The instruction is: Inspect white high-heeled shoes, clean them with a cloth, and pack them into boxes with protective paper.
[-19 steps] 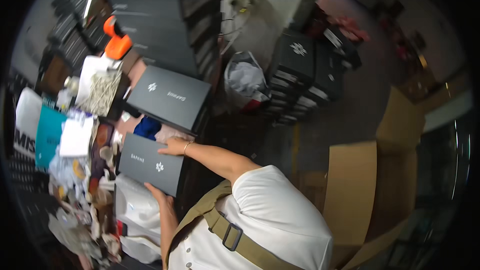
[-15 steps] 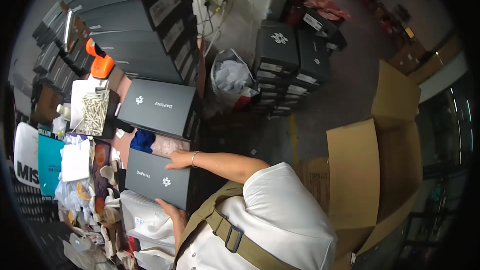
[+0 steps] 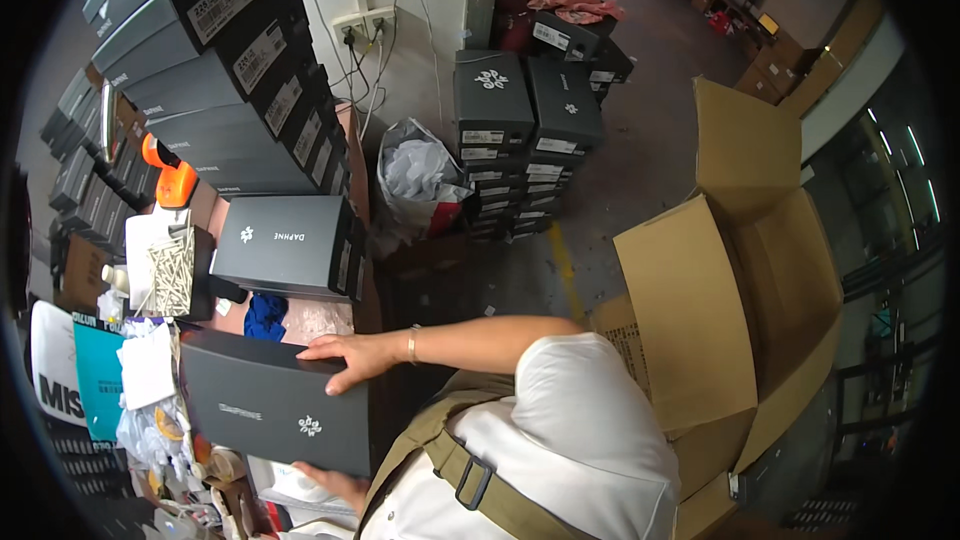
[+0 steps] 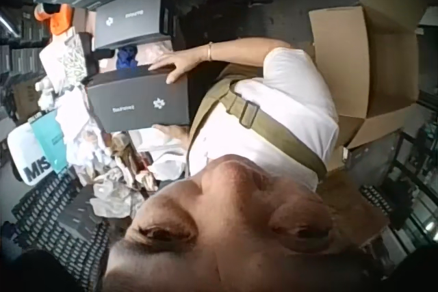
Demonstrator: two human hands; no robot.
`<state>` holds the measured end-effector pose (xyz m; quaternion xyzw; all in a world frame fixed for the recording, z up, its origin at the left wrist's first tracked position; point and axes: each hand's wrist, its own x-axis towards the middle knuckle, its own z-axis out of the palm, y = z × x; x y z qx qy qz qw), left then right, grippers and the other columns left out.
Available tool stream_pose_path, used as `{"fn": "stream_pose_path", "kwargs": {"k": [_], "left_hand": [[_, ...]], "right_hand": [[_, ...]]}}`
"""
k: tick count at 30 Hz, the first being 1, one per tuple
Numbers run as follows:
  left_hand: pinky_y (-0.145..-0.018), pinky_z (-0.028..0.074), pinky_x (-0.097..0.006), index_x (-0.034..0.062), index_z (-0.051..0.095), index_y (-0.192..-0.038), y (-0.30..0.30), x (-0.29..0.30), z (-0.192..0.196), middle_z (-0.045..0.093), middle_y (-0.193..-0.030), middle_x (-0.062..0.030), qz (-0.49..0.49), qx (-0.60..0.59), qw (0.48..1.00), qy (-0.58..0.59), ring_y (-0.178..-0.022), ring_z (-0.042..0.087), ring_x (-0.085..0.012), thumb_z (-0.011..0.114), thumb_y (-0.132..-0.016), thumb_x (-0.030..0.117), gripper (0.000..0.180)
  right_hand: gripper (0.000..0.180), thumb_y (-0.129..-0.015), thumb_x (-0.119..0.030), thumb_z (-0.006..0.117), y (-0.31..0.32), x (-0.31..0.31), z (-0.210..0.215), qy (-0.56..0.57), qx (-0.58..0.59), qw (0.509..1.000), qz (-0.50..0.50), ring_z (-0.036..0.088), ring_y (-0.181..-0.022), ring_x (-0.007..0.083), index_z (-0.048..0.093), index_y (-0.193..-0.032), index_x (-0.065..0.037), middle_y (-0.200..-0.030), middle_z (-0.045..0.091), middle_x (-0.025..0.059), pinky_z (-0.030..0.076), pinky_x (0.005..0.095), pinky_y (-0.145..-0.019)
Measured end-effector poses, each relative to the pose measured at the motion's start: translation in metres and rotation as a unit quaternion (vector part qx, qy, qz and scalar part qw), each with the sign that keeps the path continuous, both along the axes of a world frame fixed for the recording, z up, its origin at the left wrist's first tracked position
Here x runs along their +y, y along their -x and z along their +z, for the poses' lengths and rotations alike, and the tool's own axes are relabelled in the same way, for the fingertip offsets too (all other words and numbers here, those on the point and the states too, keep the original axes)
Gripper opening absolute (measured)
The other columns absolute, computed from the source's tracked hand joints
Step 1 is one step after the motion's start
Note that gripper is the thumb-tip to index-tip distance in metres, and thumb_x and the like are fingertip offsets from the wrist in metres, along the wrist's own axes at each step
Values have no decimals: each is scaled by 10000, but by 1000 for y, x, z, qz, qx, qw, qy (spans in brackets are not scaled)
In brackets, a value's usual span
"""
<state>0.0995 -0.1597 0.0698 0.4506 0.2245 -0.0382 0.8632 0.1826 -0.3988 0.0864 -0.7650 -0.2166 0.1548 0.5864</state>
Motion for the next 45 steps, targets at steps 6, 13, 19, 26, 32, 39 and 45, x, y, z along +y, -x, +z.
{"fn": "stream_pose_path", "kwargs": {"k": [6, 13, 19, 26, 32, 39, 45], "left_hand": [[-1039, 361, -451, 22, 284, -1423, 23, -3, 29, 380, -1391, -155, -146, -101, 982, -71, -1238, 427, -284, 496, -859, 663, 880], [-1063, 325, -406, 10, 216, -1479, 5, -187, 61, 375, -1416, -148, -208, -242, 929, -186, -1282, 398, -263, 740, -740, 461, 1012], [-1014, 382, -428, 100, 58, -1528, -39, -337, 67, 285, -1485, -212, -504, -264, 810, -142, -1317, 394, -313, 723, -776, 507, 1082], [-1011, 409, -444, 87, 253, -1483, -14, -416, 52, 246, -1498, -178, -507, -324, 758, -250, -1327, 376, -318, 708, -855, 224, 788], [-937, 479, -408, 72, 434, -1380, -8, -345, 3, 330, -1451, -165, -447, -212, 758, -424, -1222, 494, -327, 718, -842, 213, 625], [-929, 488, -394, 61, 431, -1376, -6, -376, -15, 357, -1429, -156, -457, -186, 792, -359, -1230, 483, -301, 704, -857, 223, 608], [-1057, 339, -426, 66, 245, -1484, -52, -498, -22, 292, -1473, -185, -480, -269, 781, -294, -1342, 340, -330, 719, -815, 400, 886]], "right_hand": [[871, -748, -335, 691, 60, -61, 63, -134, -33, 988, -72, 155, -1442, 316, 287, -1493, -136, -1556, 153, 140, 170, 430, -1160], [839, -898, -384, 591, 130, -208, 47, -254, 51, 944, -205, 122, -1450, 278, 132, -1519, -55, -1564, 145, 167, 146, 382, -1162], [750, -893, -359, 605, 201, -328, 22, -369, 134, 812, -431, 378, -1313, 219, 262, -1482, -45, -1433, 399, 109, 320, 350, -1082], [547, -908, -363, 603, 176, -490, 19, -421, 144, 742, -501, 525, -1172, 194, 453, -1344, -70, -1297, 530, 62, 463, 367, -958], [604, -885, -408, 622, 157, -566, 7, -392, 209, 728, -522, 495, -1221, 228, 454, -1351, -63, -1346, 500, 68, 434, 442, -983], [648, -908, -399, 606, 148, -586, -11, -178, 150, 762, -604, 467, -1250, 227, 416, -1369, 15, -1311, 534, 126, 355, 354, -1034], [790, -912, -445, 607, 120, -610, 46, -102, 56, 720, -684, 437, -1284, 226, 249, -1472, -17, -1394, 467, 164, 347, 372, -1045]]}}
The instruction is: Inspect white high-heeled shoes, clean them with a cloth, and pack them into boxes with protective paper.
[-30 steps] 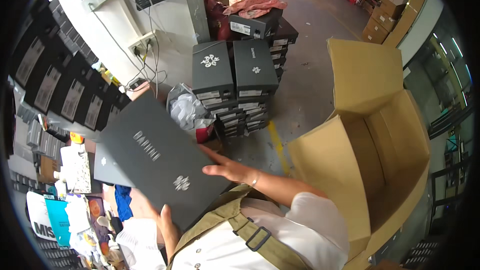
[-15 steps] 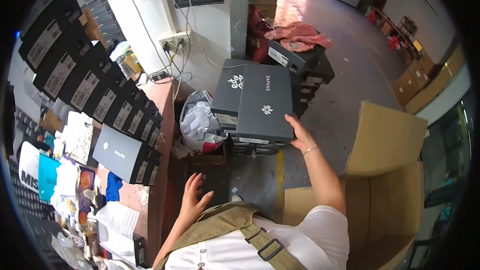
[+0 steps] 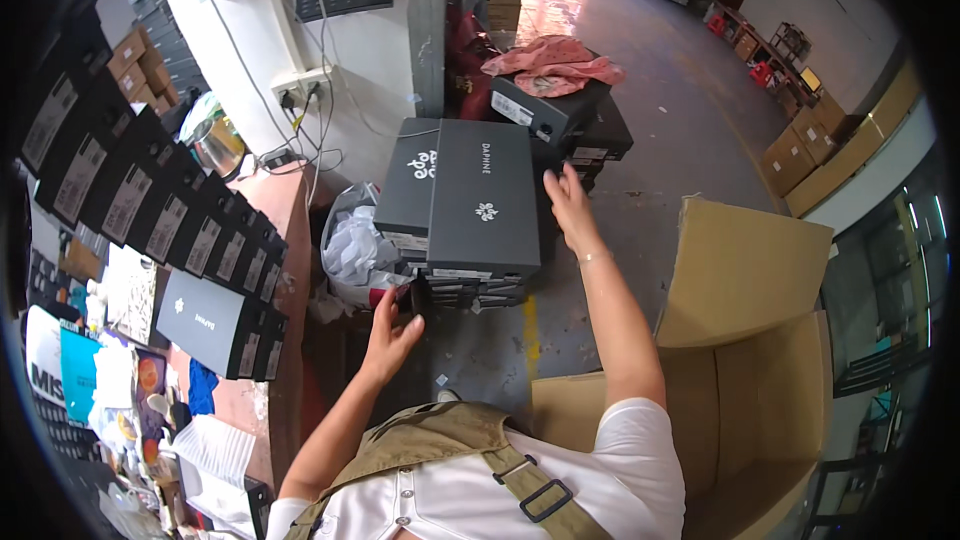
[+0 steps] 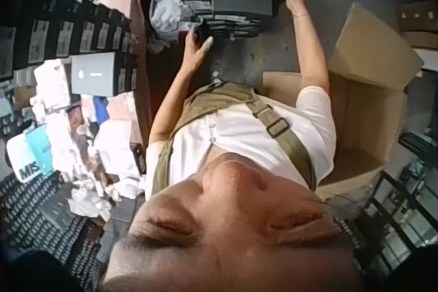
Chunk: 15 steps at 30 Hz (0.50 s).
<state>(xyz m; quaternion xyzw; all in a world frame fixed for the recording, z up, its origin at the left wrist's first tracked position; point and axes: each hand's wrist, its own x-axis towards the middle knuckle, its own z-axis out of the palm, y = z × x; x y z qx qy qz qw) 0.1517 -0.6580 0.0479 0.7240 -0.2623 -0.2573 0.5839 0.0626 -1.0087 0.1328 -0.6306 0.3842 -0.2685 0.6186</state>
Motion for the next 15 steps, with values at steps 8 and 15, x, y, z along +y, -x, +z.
{"fn": "stream_pose_path", "kwargs": {"k": [8, 15], "left_hand": [[-1053, 310, -479, 79, 75, -1520, -45, -88, 33, 236, -1501, -219, -93, 239, 966, -13, -1351, 319, -346, 586, -854, 619, 999], [-1120, 237, -360, -32, 71, -1491, -56, -114, 17, 269, -1478, -233, -122, 294, 943, 95, -1378, 278, -286, 693, -810, 383, 1012]], "right_hand": [[1192, -700, -741, 639, -74, -110, 9, -110, -51, 984, -130, 170, -1416, 411, 23, -1530, -147, -1569, 94, 165, 169, 610, -1092], [744, -744, -630, 626, -97, -138, -15, -144, -188, 958, -164, 421, -1205, 271, 463, -1341, -217, -1363, 466, 36, 260, 564, -1024]]}}
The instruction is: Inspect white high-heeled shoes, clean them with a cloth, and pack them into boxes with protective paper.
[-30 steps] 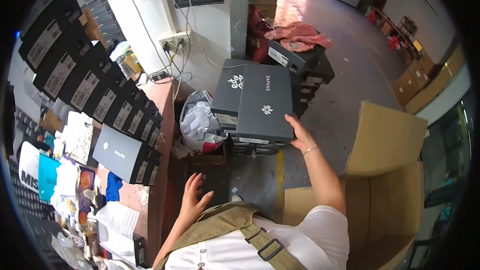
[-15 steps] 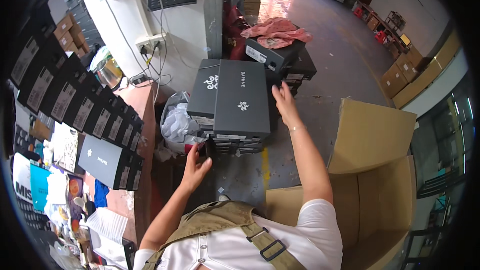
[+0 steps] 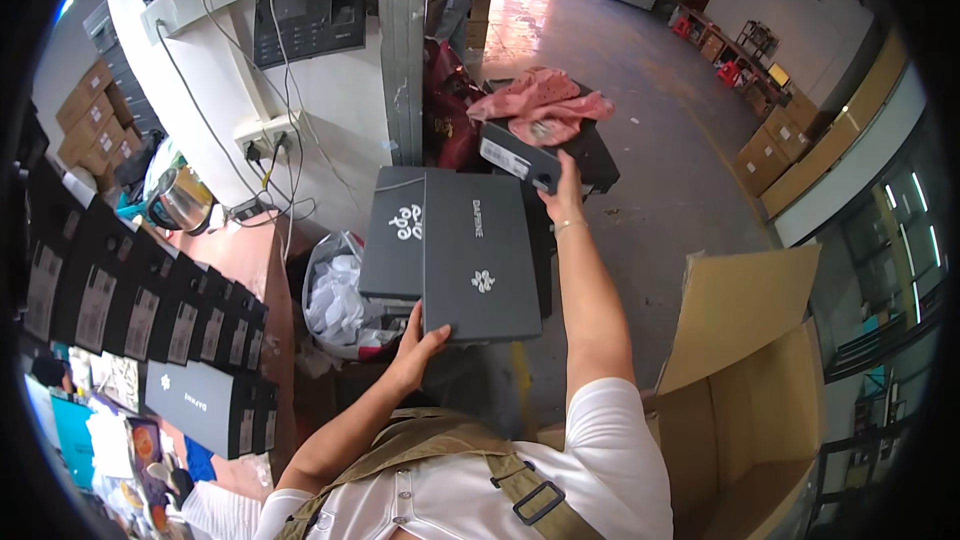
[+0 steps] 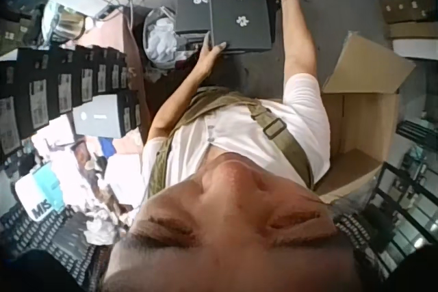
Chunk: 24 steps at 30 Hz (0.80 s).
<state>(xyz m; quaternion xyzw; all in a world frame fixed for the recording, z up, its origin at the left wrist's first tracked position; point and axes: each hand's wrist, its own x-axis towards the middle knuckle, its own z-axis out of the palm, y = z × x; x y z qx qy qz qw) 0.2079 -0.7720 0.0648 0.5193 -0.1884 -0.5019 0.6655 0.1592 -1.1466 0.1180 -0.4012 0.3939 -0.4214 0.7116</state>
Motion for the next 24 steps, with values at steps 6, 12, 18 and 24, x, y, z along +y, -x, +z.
{"fn": "stream_pose_path", "kwargs": {"k": [6, 12, 18, 24], "left_hand": [[-1094, 290, -379, -12, 136, -1482, -14, -41, 2, 306, -1435, -238, 13, 6, 999, 28, -1331, 334, -301, 644, -835, 363, 905], [-1113, 256, -396, -32, 200, -1449, -9, -96, -6, 323, -1396, -289, 44, -130, 989, -54, -1331, 320, -365, 567, -887, 448, 825], [-1063, 341, -366, -83, 244, -1433, -14, -96, 10, 373, -1410, -252, -30, -267, 959, -93, -1289, 398, -282, 610, -912, 381, 788], [-1086, 331, -381, -45, 242, -1453, -1, -73, -10, 360, -1436, -254, -4, -200, 977, -73, -1337, 369, -318, 660, -865, 467, 884]], "right_hand": [[467, -827, -544, 548, 66, -72, 41, 16, -53, 998, 34, 548, -973, 189, 556, -1139, -196, -1123, 604, 7, 425, 371, -752], [535, -864, -550, 500, 67, -125, 71, 56, 32, 993, 102, 525, -1067, 203, 485, -1254, -184, -1270, 535, 39, 439, 399, -844], [808, -871, -651, 465, 38, -197, -4, 110, 239, 959, 101, 281, -1339, 273, 256, -1489, -174, -1505, 287, 88, 289, 490, -1019], [858, -909, -649, 421, 26, -154, -25, 76, 9, 997, -28, 219, -1418, 315, 230, -1481, -39, -1544, 212, 176, 219, 535, -1109]]}}
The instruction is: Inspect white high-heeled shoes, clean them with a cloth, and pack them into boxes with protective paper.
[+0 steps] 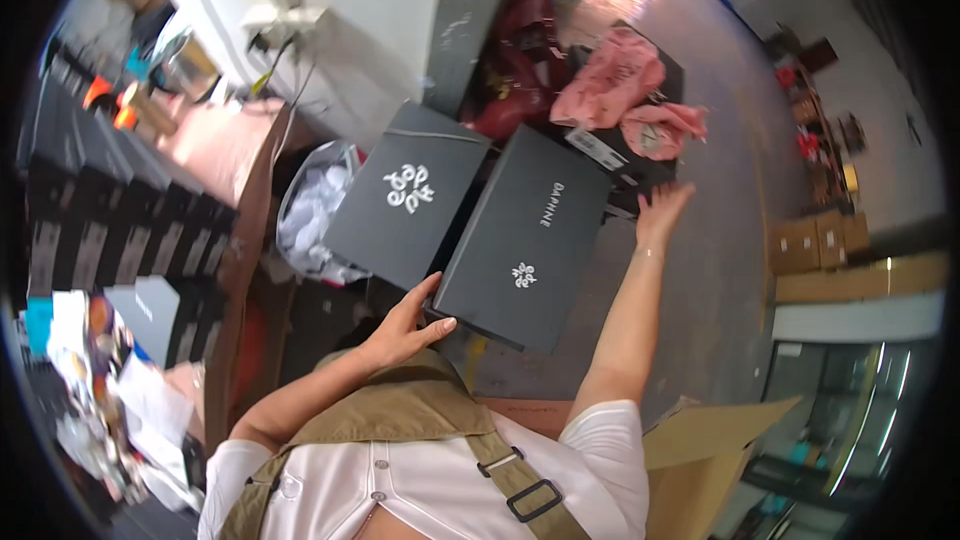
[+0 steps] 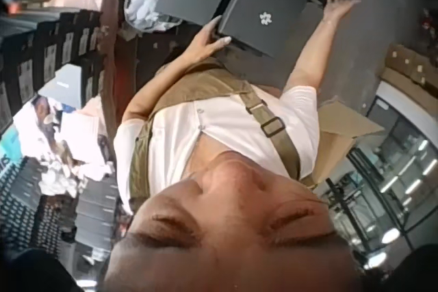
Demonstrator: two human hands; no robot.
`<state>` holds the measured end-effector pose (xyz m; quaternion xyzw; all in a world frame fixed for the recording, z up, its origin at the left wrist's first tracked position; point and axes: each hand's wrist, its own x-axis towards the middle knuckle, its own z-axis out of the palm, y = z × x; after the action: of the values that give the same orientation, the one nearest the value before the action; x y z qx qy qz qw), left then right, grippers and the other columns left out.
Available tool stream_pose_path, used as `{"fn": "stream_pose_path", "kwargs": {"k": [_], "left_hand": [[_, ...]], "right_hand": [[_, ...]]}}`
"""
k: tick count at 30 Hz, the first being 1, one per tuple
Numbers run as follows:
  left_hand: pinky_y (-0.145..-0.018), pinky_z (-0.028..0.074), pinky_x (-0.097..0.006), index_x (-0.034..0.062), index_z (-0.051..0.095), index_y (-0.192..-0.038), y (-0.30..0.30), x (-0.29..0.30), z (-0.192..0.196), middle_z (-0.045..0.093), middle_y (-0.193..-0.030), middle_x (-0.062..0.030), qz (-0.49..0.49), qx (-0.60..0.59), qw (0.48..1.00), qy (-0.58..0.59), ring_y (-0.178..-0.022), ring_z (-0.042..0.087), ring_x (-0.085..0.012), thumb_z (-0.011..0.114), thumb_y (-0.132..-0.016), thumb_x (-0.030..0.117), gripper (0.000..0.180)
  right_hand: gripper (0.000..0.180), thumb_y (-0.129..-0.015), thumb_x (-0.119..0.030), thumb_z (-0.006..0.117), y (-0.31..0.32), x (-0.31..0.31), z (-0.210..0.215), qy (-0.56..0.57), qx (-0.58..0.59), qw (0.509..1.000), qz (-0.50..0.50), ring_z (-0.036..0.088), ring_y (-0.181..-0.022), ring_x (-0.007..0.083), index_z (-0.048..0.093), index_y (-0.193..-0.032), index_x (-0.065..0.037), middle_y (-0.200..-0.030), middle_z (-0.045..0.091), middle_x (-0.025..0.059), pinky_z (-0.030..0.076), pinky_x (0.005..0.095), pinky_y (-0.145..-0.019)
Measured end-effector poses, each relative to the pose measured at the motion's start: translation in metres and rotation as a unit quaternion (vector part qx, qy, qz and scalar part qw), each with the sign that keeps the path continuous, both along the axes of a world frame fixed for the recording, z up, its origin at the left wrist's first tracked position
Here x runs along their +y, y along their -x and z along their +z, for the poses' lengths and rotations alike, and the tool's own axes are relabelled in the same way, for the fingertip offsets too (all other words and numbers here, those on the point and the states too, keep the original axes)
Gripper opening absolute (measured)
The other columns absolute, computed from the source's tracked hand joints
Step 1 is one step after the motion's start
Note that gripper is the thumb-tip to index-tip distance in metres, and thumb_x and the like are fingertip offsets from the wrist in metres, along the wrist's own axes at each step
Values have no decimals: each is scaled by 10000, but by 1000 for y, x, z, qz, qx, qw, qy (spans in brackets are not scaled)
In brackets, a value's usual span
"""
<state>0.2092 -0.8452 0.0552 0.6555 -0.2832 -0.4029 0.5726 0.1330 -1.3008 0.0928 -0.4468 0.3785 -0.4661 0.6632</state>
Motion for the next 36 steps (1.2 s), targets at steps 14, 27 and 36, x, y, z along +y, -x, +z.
{"fn": "stream_pose_path", "kwargs": {"k": [14, 27, 36], "left_hand": [[-910, 470, -424, 15, 501, -1288, 57, 213, -20, 569, -1183, -214, 81, -198, 968, -135, -1065, 573, -375, 649, -864, 322, 544], [-850, 501, -340, 23, 569, -1224, 259, 535, -15, 632, -1091, -143, 697, -13, 675, -242, -974, 634, -239, 655, -885, 273, 431], [-869, 515, -308, -5, 572, -1219, 255, 591, -43, 623, -1138, -142, 826, 27, 558, -76, -1025, 624, -197, 657, -899, 180, 379]], "right_hand": [[221, -991, -107, 451, -72, 427, 50, 297, -33, 844, 445, 541, -767, 127, 592, -1083, 36, -917, 609, 81, 466, 264, -707], [363, -852, -105, 673, -32, 930, -3, 282, -110, 228, 925, 608, -909, 175, 579, -1192, -20, -1082, 611, 109, 507, 293, -754], [665, -853, -248, 661, -56, 1150, -143, 419, -48, 287, 860, 502, -1213, 399, 378, -1366, 67, -1371, 420, 303, 417, 414, -1006]]}}
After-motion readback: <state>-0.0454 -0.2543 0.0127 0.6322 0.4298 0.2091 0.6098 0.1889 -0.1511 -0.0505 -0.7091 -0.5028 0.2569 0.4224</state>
